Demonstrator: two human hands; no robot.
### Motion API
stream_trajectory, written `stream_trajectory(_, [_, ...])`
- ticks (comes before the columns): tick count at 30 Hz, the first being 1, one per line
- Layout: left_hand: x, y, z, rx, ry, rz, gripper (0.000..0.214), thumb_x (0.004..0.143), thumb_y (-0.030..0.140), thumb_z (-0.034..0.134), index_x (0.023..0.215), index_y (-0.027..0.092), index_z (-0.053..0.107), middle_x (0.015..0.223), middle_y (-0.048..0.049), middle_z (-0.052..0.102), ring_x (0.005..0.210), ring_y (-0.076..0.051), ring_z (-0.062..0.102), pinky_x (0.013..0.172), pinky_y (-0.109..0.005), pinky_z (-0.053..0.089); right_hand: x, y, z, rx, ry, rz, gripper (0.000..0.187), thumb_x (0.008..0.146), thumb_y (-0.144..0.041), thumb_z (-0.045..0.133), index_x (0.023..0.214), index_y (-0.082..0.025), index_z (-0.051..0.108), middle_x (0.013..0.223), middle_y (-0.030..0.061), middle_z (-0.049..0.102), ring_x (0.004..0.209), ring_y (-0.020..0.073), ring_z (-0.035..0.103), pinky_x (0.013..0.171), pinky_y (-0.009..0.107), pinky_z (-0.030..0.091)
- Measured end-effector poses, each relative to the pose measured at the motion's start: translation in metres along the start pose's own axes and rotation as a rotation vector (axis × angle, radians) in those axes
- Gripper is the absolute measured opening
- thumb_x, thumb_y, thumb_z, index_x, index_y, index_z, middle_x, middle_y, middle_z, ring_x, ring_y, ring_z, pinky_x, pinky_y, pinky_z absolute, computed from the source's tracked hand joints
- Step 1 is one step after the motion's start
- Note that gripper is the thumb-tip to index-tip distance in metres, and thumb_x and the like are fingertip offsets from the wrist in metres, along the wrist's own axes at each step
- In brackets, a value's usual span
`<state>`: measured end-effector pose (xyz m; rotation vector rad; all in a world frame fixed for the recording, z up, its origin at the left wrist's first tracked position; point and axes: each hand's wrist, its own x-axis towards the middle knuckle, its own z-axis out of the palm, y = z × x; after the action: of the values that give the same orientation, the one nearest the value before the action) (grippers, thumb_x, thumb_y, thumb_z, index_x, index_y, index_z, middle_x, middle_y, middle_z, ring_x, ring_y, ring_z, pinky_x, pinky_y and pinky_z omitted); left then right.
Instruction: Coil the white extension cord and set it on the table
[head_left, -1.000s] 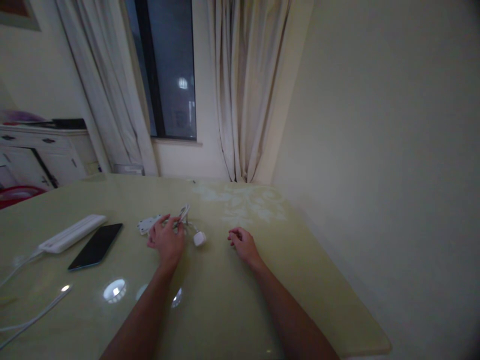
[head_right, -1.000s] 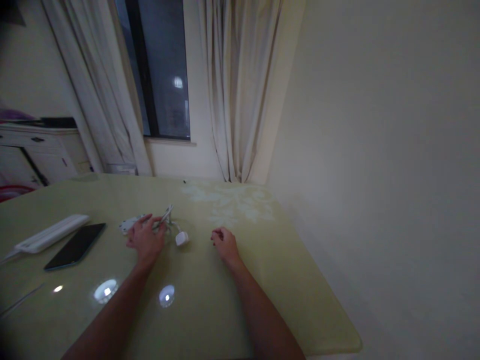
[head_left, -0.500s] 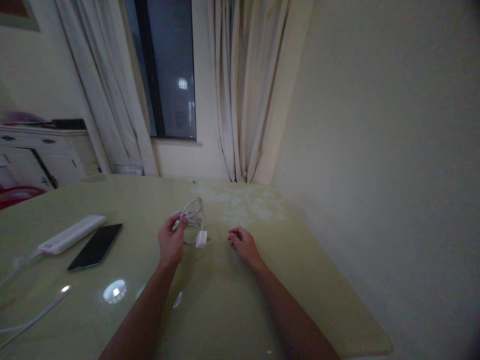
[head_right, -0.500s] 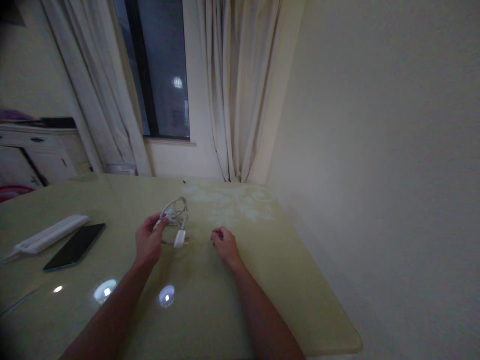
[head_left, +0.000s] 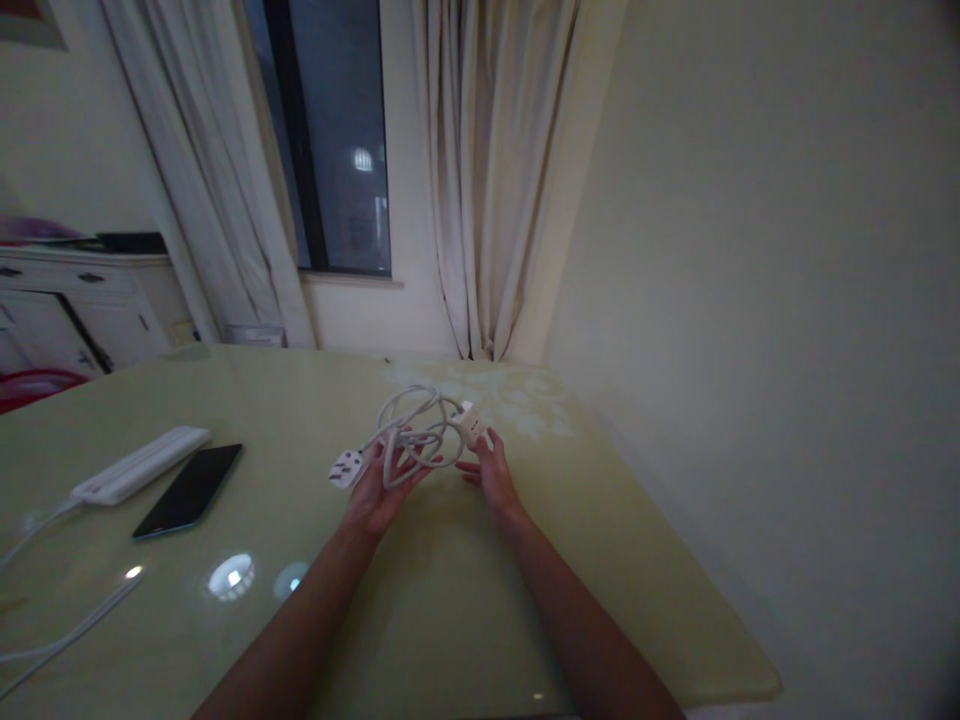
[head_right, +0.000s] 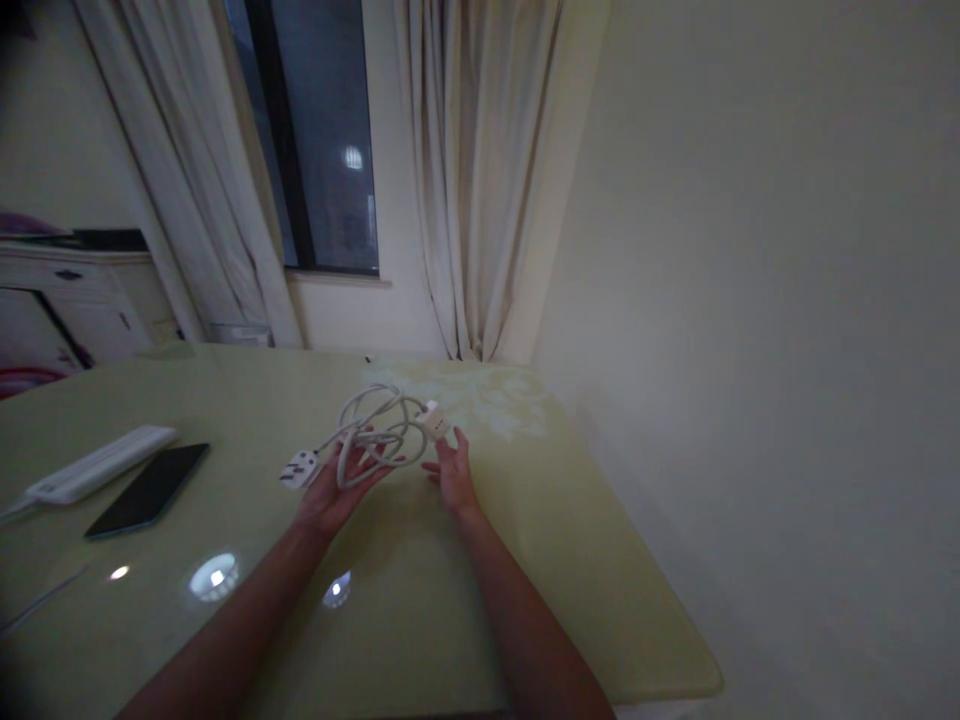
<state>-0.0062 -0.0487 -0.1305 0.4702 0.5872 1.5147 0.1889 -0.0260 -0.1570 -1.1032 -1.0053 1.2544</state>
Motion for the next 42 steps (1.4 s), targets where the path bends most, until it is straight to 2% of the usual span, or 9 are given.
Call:
stream_trajectory(2, [0.002, -0.002, -0.001, -0.026, -0.035, -0.034, 0.018, 0.089, 0.027, 0.07, 0.106, 0.021, 0.067, 0.121, -0.0082, 0.071, 0.112, -0.029, 0.07, 0.101, -0.064, 0.054, 0.0, -0.003, 0.001, 0.093, 0.019, 0.044, 0.071, 0.092, -0.06, 0.061, 0.15, -0.03, 0.032, 0.137, 0.014, 0.06, 0.083, 0.0197, 0.075, 0.072, 0.031, 0.057])
stream_trajectory(4, [0.003, -0.003, -0.003, -0.031, -0.046, -0.067, 0.018, 0.091, 0.03, 0.068, 0.106, 0.02, 0.067, 0.123, -0.0106, 0.07, 0.116, -0.032, 0.068, 0.102, -0.064, 0.053, 0.0, -0.005, 0.001, 0.158, 0.003, 0.058, 0.066, 0.09, -0.062, 0.063, 0.143, -0.03, 0.039, 0.135, 0.0126, 0.063, 0.081, 0.0188, 0.075, 0.072, 0.031, 0.057])
stream_trajectory(9, [0.0, -0.004, 0.002, -0.007, 0.031, -0.112, 0.016, 0.093, 0.024, 0.061, 0.108, 0.02, 0.065, 0.126, -0.0102, 0.07, 0.109, -0.03, 0.072, 0.098, -0.063, 0.056, 0.0, -0.004, 0.0, 0.204, -0.041, 0.045, 0.061, 0.076, -0.068, 0.074, 0.113, -0.024, 0.055, 0.102, 0.0067, 0.074, 0.072, 0.015, 0.071, 0.065, 0.025, 0.053])
stream_trajectory(12, [-0.004, -0.002, 0.007, 0.02, 0.019, -0.079, 0.022, 0.086, 0.011, 0.062, 0.106, 0.019, 0.065, 0.127, -0.0093, 0.07, 0.105, -0.027, 0.073, 0.098, -0.061, 0.057, 0.002, -0.004, -0.003, 0.235, 0.041, 0.028, 0.062, 0.068, -0.066, 0.08, 0.106, -0.022, 0.057, 0.089, 0.003, 0.073, 0.067, 0.0123, 0.067, 0.058, 0.021, 0.049])
stream_trajectory(17, [-0.004, 0.005, 0.006, 0.034, -0.056, -0.097, 0.022, 0.087, 0.021, 0.064, 0.108, 0.018, 0.069, 0.125, -0.011, 0.071, 0.105, -0.026, 0.072, 0.099, -0.055, 0.057, 0.006, -0.006, -0.01, 0.291, 0.189, 0.037, 0.058, 0.065, -0.061, 0.084, 0.097, -0.023, 0.056, 0.074, -0.0013, 0.067, 0.061, 0.0118, 0.063, 0.053, 0.02, 0.046])
stream_trajectory(22, [-0.001, 0.011, 0.002, -0.058, -0.08, -0.081, 0.023, 0.089, 0.031, 0.063, 0.105, 0.017, 0.07, 0.11, -0.01, 0.075, 0.099, -0.024, 0.072, 0.096, -0.047, 0.058, 0.005, -0.006, -0.012, 0.3, 0.192, 0.023, 0.055, 0.068, -0.061, 0.082, 0.096, -0.024, 0.054, 0.076, -0.0013, 0.069, 0.06, 0.0116, 0.063, 0.051, 0.021, 0.045])
stream_trajectory(32, [0.007, 0.01, -0.001, -0.086, 0.139, -0.039, 0.019, 0.1, 0.028, 0.053, 0.104, 0.019, 0.069, 0.089, -0.0055, 0.074, 0.08, -0.017, 0.073, 0.073, -0.032, 0.061, 0.005, -0.007, -0.011, 0.329, 0.163, 0.034, 0.045, 0.069, -0.05, 0.083, 0.096, -0.024, 0.057, 0.097, 0.0026, 0.073, 0.07, 0.0136, 0.068, 0.057, 0.022, 0.05])
stream_trajectory(38, [0.002, 0.013, 0.004, -0.076, 0.113, 0.0, 0.02, 0.102, 0.027, 0.052, 0.114, 0.023, 0.068, 0.079, -0.0002, 0.071, 0.064, -0.012, 0.069, 0.062, -0.026, 0.06, 0.005, -0.005, -0.012, 0.345, 0.132, 0.064, 0.038, 0.072, -0.045, 0.081, 0.096, -0.023, 0.06, 0.095, 0.0031, 0.073, 0.075, 0.0156, 0.071, 0.062, 0.023, 0.054])
stream_trajectory(42, [0.002, 0.013, 0.002, -0.054, 0.104, 0.015, 0.02, 0.099, 0.029, 0.06, 0.115, 0.021, 0.068, 0.072, 0.0027, 0.068, 0.058, -0.01, 0.066, 0.057, -0.02, 0.057, 0.005, -0.003, -0.011, 0.373, 0.104, 0.073, 0.04, 0.071, -0.044, 0.082, 0.099, -0.022, 0.064, 0.093, 0.0024, 0.074, 0.075, 0.0154, 0.071, 0.064, 0.023, 0.054])
